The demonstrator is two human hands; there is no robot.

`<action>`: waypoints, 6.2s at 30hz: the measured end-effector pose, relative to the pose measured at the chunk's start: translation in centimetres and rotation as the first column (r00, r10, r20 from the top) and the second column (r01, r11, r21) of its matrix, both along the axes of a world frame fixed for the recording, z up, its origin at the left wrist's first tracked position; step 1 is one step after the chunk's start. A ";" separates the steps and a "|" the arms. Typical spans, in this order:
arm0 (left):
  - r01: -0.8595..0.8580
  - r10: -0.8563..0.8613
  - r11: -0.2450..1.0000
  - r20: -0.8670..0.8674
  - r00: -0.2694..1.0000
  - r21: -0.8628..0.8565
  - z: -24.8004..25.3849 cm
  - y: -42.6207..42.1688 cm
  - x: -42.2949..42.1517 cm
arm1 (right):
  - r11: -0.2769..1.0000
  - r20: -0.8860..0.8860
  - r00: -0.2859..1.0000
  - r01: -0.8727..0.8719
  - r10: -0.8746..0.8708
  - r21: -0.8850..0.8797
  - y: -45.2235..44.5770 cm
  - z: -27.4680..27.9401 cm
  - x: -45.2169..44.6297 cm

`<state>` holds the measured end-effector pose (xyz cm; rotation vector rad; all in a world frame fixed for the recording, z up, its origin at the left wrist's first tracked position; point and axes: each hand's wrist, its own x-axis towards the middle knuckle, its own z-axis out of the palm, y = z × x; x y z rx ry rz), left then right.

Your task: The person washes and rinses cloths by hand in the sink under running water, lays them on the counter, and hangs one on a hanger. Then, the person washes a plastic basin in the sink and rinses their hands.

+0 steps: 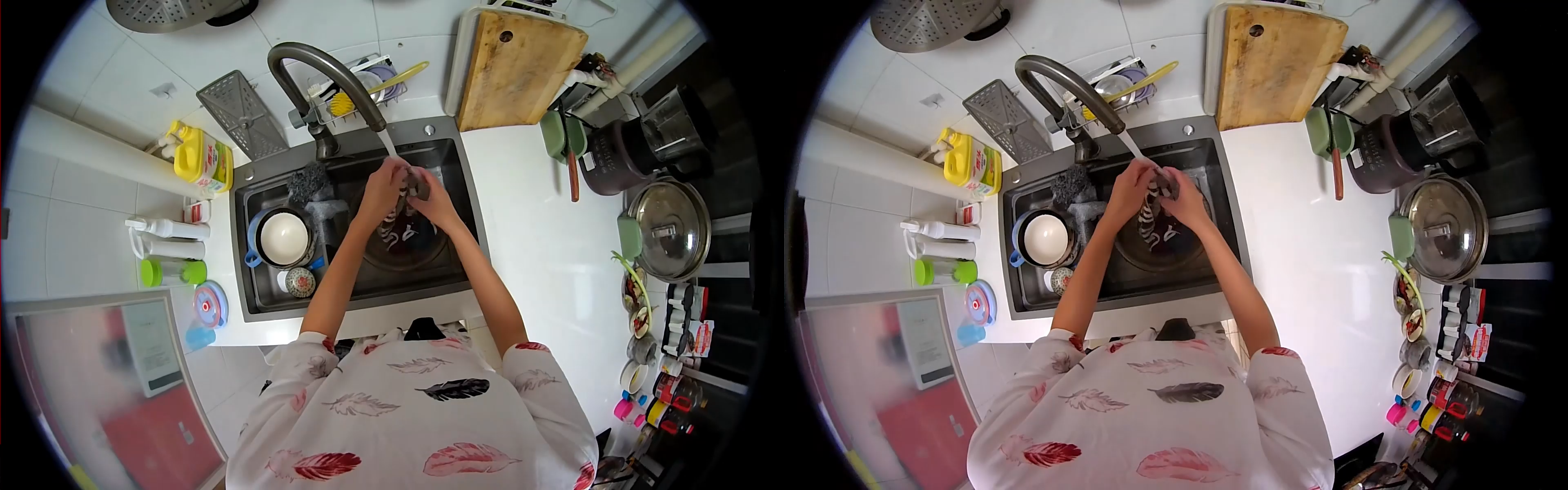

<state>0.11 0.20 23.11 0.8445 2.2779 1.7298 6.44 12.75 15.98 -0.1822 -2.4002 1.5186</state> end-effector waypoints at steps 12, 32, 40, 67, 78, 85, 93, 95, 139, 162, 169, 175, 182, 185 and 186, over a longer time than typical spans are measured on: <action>-0.172 0.171 0.985 -0.084 0.982 -0.006 0.9 -2.2 -1.6 | 0.998 0.350 0.935 -0.064 0.055 0.013 2.1 -1.1 -0.6; -0.094 0.070 0.981 0.140 0.988 0.171 0.8 -1.6 -2.0 | 0.965 0.144 0.976 -0.131 0.166 -0.228 0.3 10.9 -4.6; -0.025 0.085 0.976 0.271 0.959 -0.216 -6.6 -2.5 -0.3 | 0.870 0.317 0.844 -0.297 0.432 -0.393 1.0 2.5 -3.0; 0.106 0.122 0.731 0.283 0.951 -0.674 -16.6 -6.7 5.3 | 0.803 0.695 0.706 -0.333 -0.134 0.494 -3.3 -17.9 7.4; 0.149 0.079 0.712 0.289 0.954 -0.687 -17.9 -6.7 6.1 | 0.644 0.064 0.867 0.314 -0.493 0.698 2.2 -3.1 13.9; 0.184 0.073 0.697 0.324 0.943 -0.693 -17.5 -6.2 6.7 | 0.394 0.046 0.605 0.457 -0.795 0.797 4.1 -6.0 16.9; 0.157 0.091 0.703 0.307 0.947 -0.694 -18.5 -4.5 7.9 | 0.785 0.083 0.911 0.300 -0.405 0.542 -1.0 -6.1 9.5; 0.145 0.090 0.710 0.294 0.952 -0.689 -19.1 -4.3 8.1 | 0.773 0.154 0.945 0.136 -0.290 0.619 -4.7 -11.6 5.5; -0.276 0.274 0.939 -0.040 0.961 -0.203 -5.0 -4.4 -1.7 | 0.816 0.348 0.914 0.359 -0.209 -0.453 -1.0 -9.6 0.0; -0.286 -0.315 0.906 0.948 0.032 0.311 -16.7 -1.2 1.1 | 0.816 0.145 0.982 -0.014 0.120 -0.578 -0.6 5.4 2.1; -0.445 -0.501 0.811 0.843 -0.197 0.379 -11.9 -1.8 1.4 | 0.352 0.373 0.883 0.459 -0.285 -0.816 2.2 -5.0 2.8; -0.392 -0.557 0.796 0.811 -0.179 0.461 -9.7 -1.9 2.6 | -0.351 0.156 0.983 0.179 0.096 -0.919 -2.7 -7.8 2.0; 0.127 -0.206 0.968 0.974 -0.093 0.217 -8.4 -3.4 3.0 | 0.095 0.119 0.985 0.108 0.121 -0.990 -2.2 -7.2 0.6; 0.255 -0.223 0.938 0.972 -0.080 0.236 -7.8 -3.1 2.8 | 0.459 0.382 0.914 0.283 0.138 -0.842 -2.0 -6.1 -0.6; 0.254 -0.223 0.938 0.971 -0.080 0.236 -8.8 -3.2 2.9 | 0.459 0.383 0.913 0.283 0.139 -0.842 -2.0 -7.2 -0.9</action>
